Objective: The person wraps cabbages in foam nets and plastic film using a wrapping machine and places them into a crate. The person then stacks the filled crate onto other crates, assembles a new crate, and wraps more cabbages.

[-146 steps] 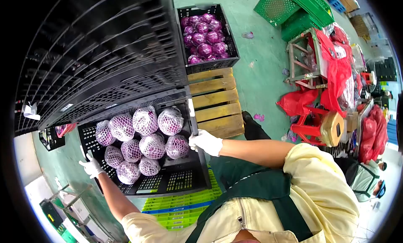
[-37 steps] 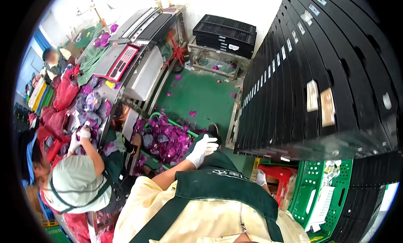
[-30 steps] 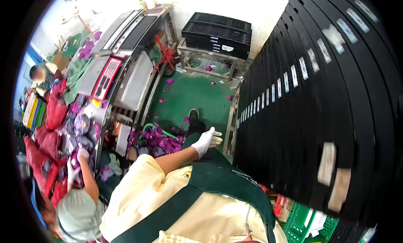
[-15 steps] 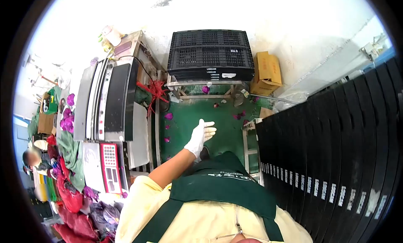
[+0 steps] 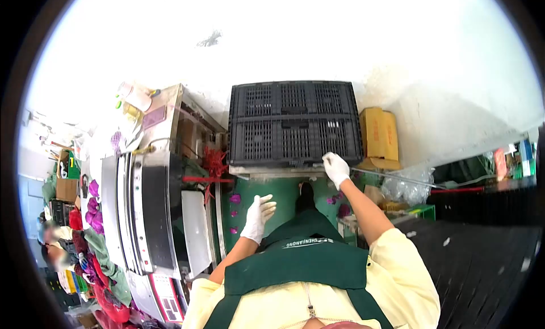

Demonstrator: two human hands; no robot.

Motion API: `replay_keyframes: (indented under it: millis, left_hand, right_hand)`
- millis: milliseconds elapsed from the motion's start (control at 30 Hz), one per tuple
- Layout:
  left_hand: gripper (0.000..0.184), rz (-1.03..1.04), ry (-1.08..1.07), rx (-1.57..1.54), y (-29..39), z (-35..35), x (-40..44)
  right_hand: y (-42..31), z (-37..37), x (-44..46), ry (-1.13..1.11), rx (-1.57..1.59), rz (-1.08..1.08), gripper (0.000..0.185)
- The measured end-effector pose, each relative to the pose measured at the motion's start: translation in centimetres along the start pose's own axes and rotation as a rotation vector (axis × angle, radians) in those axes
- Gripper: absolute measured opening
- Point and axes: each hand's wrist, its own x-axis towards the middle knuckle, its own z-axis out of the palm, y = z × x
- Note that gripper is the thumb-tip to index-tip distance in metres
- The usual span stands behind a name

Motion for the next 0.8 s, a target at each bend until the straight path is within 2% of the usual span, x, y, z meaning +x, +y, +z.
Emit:
replay_keyframes:
  millis: [33, 100, 167, 200, 233, 300, 367, 400, 433, 500, 533, 567, 633, 667, 700, 733, 800]
  left_hand:
    - [0.053, 0.021, 0.052, -0.001, 1.6, 0.5, 1.2]
    - [0.051, 0.038, 0.095, -0.016, 4.9, 2.8, 2.9]
    - [0.053, 0.085, 0.067, 0.049, 7.7, 4.9, 4.3]
    - [0.051, 0.108, 0.075, 0.067, 9.0, 6.0, 5.0]
    - [0.051, 0.099, 0.090, 0.075, 10.3, 6.8, 5.7]
    - [0.048, 0.148, 0.115, 0.144, 12.9, 8.2, 6.9]
    - [0.039, 0.245, 0.157, 0.265, 16.1, 9.8, 8.6]
    - [0.037, 0.329, 0.153, 0.336, 18.4, 10.5, 10.2]
    - [0.035, 0.413, 0.147, 0.405, 20.9, 11.1, 12.1]
    - [0.028, 0.720, 0.118, 0.623, 24.8, 12.7, 16.9]
    - [0.026, 0.779, 0.089, 0.634, 26.1, 13.7, 19.1]
    - [0.025, 0.839, 0.060, 0.644, 27.0, 14.8, 21.1]
    - [0.027, 1.040, 0.045, 1.096, 27.6, 17.0, 25.4]
    - [0.033, 1.028, -0.086, 1.169, 26.9, 17.9, 27.3]
    - [0.044, 1.153, -0.146, 1.474, 25.5, 18.1, 30.2]
    - [0.050, 1.112, -0.213, 1.673, 24.4, 18.7, 31.5]
    - [0.057, 1.072, -0.268, 2.001, 22.3, 19.4, 33.3]
  right_hand:
    - [-1.7, -0.3, 3.9, -0.051, -0.083, -0.018, 0.016]
    - [-3.1, 0.5, 11.2, -0.029, -0.293, -0.186, 0.021]
    - [-4.0, 1.9, 16.9, 0.069, -0.375, -0.313, 0.034]
    - [-4.4, 2.7, 19.2, 0.016, -0.432, -0.318, 0.047]
    - [-5.0, 3.1, 21.2, -0.103, -0.523, -0.323, 0.054]
    - [-4.9, 4.4, 23.3, -0.041, -0.688, -0.505, 0.050]
    - [-4.1, 6.3, 24.0, -0.128, -0.743, -0.557, 0.055]
    - [-3.6, 7.1, 24.0, 0.051, -0.631, -0.623, 0.044]
    - [-4.1, 6.6, 23.9, 0.042, -0.630, -0.609, 0.044]
    - [-6.1, 2.7, 23.4, -0.299, -0.454, -0.478, 0.026]
    - [-7.0, 0.7, 22.0, -0.212, -0.468, -0.564, 0.012]
    - [-9.1, -2.8, 20.3, -0.310, -0.452, -0.574, 0.014]
    - [-10.2, -5.8, 17.4, -0.451, -0.346, -0.635, 0.017]
    - [-11.3, -8.2, 16.5, -0.572, -0.307, -0.730, 0.018]
    - [-11.2, -8.8, 15.5, -0.643, -0.284, -0.850, 0.023]
    - [-10.3, -8.5, 14.6, -0.664, -0.133, -0.940, 0.026]
    - [-9.0, -7.1, 15.0, -0.842, 0.079, -0.666, 0.037]
